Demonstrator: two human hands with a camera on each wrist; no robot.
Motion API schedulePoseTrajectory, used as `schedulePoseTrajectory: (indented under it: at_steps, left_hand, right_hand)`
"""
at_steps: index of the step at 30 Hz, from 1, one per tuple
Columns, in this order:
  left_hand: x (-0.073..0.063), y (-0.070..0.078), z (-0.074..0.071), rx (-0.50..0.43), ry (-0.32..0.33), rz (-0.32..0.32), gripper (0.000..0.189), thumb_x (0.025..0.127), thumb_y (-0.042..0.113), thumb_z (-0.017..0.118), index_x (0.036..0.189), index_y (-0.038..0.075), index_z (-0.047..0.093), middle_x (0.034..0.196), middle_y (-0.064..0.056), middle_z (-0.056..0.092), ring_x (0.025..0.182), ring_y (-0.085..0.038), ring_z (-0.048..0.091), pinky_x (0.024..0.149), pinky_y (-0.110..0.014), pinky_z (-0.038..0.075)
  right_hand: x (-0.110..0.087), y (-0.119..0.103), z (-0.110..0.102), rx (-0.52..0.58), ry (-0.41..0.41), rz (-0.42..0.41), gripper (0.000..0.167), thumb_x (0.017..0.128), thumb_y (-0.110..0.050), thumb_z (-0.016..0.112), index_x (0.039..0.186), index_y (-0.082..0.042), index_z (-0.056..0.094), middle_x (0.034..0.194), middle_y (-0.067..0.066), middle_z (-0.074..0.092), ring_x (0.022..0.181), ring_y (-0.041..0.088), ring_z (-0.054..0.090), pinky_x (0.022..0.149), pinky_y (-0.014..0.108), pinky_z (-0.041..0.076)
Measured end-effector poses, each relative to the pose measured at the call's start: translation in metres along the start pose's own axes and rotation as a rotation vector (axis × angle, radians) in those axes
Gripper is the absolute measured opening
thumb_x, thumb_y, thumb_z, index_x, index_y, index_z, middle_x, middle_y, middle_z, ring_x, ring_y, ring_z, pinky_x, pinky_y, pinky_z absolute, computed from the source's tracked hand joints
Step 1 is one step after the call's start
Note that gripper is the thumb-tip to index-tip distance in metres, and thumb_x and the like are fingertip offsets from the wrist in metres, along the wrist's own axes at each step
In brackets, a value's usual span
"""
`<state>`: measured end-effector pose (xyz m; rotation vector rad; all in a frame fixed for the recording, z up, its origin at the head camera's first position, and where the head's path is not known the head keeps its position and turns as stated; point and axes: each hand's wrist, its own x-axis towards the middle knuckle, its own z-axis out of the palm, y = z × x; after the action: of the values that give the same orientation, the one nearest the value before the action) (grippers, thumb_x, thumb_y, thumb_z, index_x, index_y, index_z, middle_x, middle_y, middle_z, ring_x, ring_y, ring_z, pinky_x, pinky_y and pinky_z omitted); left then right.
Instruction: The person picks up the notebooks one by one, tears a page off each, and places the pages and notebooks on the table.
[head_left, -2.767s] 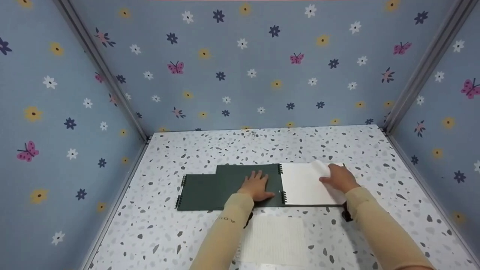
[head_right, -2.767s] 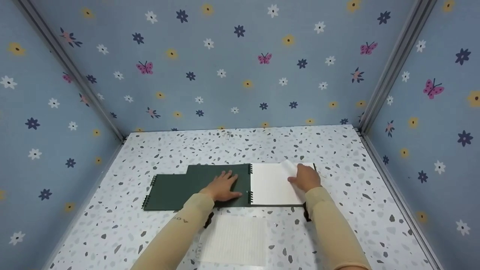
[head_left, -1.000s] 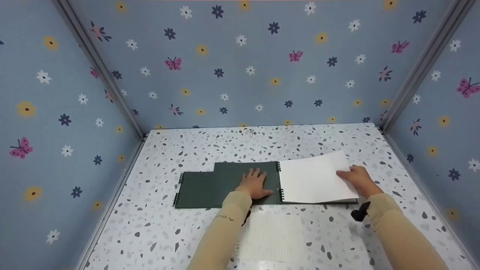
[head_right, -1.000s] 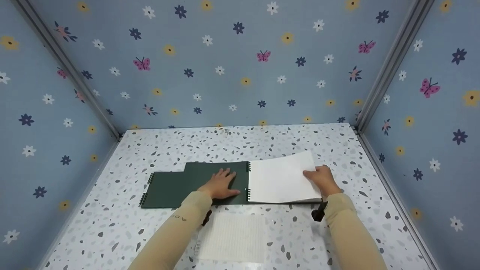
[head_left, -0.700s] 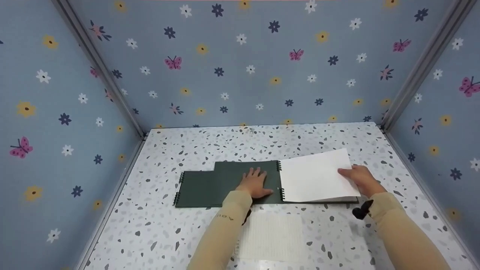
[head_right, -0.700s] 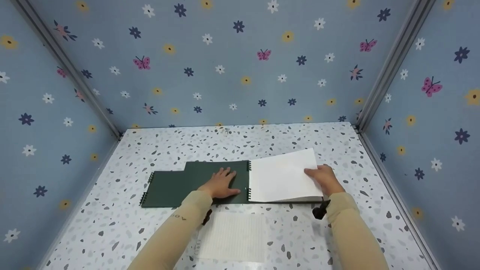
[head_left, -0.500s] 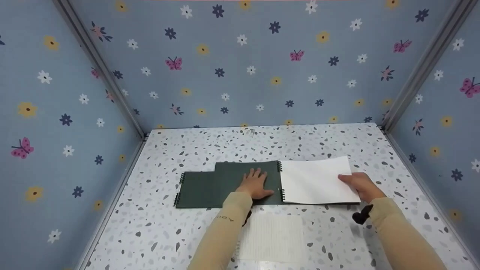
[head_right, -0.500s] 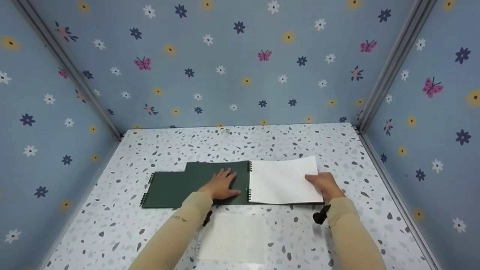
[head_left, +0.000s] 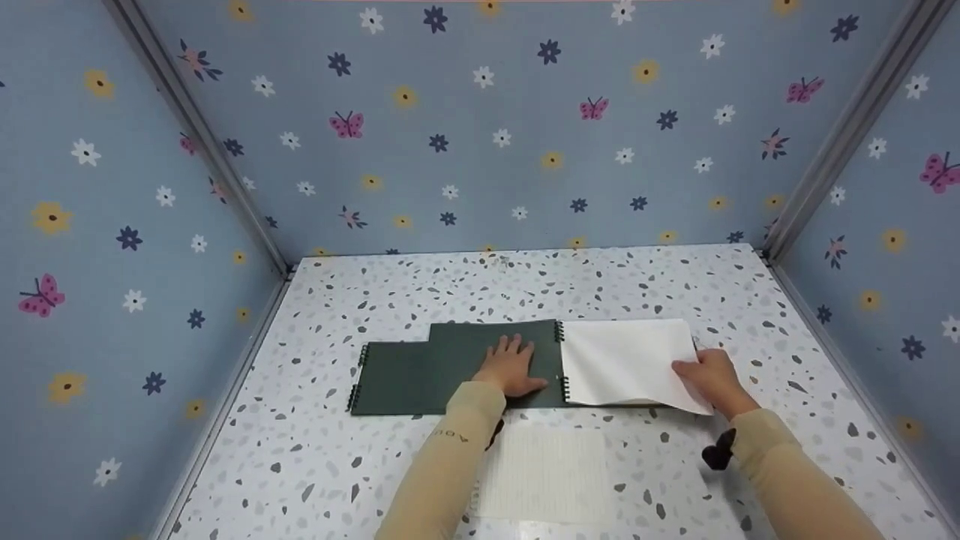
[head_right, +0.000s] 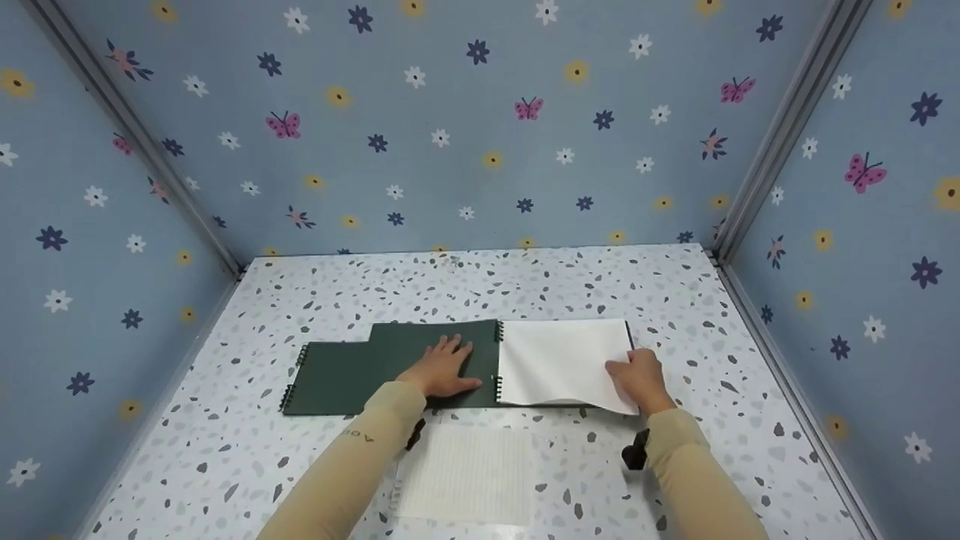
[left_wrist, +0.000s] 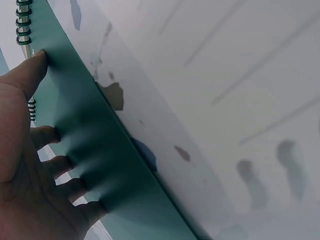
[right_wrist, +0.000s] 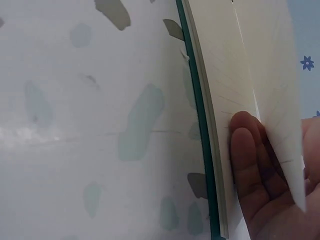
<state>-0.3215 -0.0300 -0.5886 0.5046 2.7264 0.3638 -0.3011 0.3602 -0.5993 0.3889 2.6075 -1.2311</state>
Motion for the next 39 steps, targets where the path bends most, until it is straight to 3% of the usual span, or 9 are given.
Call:
schedulePoseTrajectory:
  at_steps: [2,5,8,14,19,24,33,37,39]
  left_hand:
    - [0.004,-0.002,0.005,-0.009,0.01,0.0,0.084,0.107,0.057,0.064,0.171,0.011,0.036,0.181,-0.018,0.024,0.169,-0.041,0.019,0.135,-0.06,0.024]
    - [0.006,-0.002,0.008,-0.026,0.007,-0.003,0.084,0.106,0.056,0.066,0.17,0.011,0.037,0.18,-0.018,0.025,0.168,-0.042,0.02,0.135,-0.06,0.024]
    - [0.015,-0.007,0.017,-0.019,0.025,0.006,0.084,0.104,0.057,0.067,0.169,0.011,0.039,0.179,-0.018,0.028,0.167,-0.043,0.023,0.134,-0.062,0.027]
    - [0.004,0.001,0.006,-0.006,-0.011,-0.018,0.083,0.106,0.053,0.066,0.171,0.01,0.036,0.18,-0.017,0.026,0.168,-0.041,0.02,0.135,-0.059,0.025]
    - [0.012,-0.006,0.019,-0.034,0.013,-0.006,0.085,0.104,0.054,0.069,0.17,0.01,0.037,0.18,-0.019,0.026,0.168,-0.043,0.02,0.134,-0.062,0.025]
    - [0.024,-0.016,0.032,-0.025,0.036,0.015,0.088,0.103,0.058,0.068,0.17,0.011,0.037,0.179,-0.019,0.026,0.167,-0.045,0.02,0.134,-0.064,0.025]
    - [0.005,-0.01,0.008,-0.015,0.013,0.009,0.084,0.106,0.055,0.065,0.171,0.01,0.034,0.181,-0.018,0.023,0.169,-0.042,0.017,0.136,-0.061,0.021]
    - [0.002,-0.008,0.004,-0.014,0.016,0.027,0.084,0.107,0.056,0.063,0.172,0.011,0.034,0.181,-0.018,0.023,0.169,-0.041,0.016,0.136,-0.06,0.021]
    - [0.001,-0.007,0.003,-0.016,0.017,0.037,0.083,0.107,0.056,0.063,0.171,0.011,0.034,0.181,-0.018,0.024,0.169,-0.041,0.017,0.136,-0.06,0.021]
  right_hand:
    - [-0.003,0.0,0.003,0.007,0.014,0.003,0.055,0.106,-0.026,0.064,0.136,0.02,0.06,0.126,0.03,0.07,0.101,0.027,0.064,0.086,0.034,0.054]
    - [-0.007,0.0,0.007,0.018,0.023,0.047,0.062,0.107,-0.027,0.061,0.145,0.021,0.052,0.144,0.037,0.06,0.119,0.038,0.063,0.103,0.048,0.054]
    - [-0.011,0.0,0.01,0.029,0.043,0.075,0.063,0.107,-0.025,0.06,0.148,0.022,0.048,0.15,0.04,0.054,0.129,0.044,0.059,0.112,0.056,0.05]
    - [-0.013,0.001,0.016,0.051,0.097,0.071,0.055,0.106,-0.022,0.062,0.141,0.02,0.056,0.143,0.038,0.061,0.119,0.04,0.063,0.105,0.052,0.052]
    - [-0.015,0.002,0.017,0.042,0.112,0.074,0.057,0.104,-0.02,0.062,0.142,0.021,0.055,0.147,0.039,0.058,0.127,0.044,0.061,0.112,0.056,0.05]
    - [-0.02,0.009,0.01,0.055,0.141,0.106,0.056,0.103,-0.019,0.06,0.143,0.021,0.054,0.143,0.039,0.06,0.124,0.044,0.063,0.112,0.055,0.05]
    - [-0.025,0.012,-0.001,0.065,0.08,0.066,0.056,0.106,-0.023,0.063,0.14,0.021,0.056,0.131,0.035,0.065,0.115,0.038,0.063,0.102,0.048,0.051]
    - [-0.026,0.012,-0.003,0.069,0.083,0.108,0.059,0.107,-0.022,0.062,0.146,0.021,0.051,0.141,0.037,0.059,0.123,0.041,0.06,0.11,0.053,0.048]
    - [-0.027,0.013,-0.004,0.085,0.088,0.145,0.059,0.108,-0.023,0.061,0.147,0.02,0.05,0.14,0.035,0.058,0.122,0.04,0.059,0.107,0.05,0.05]
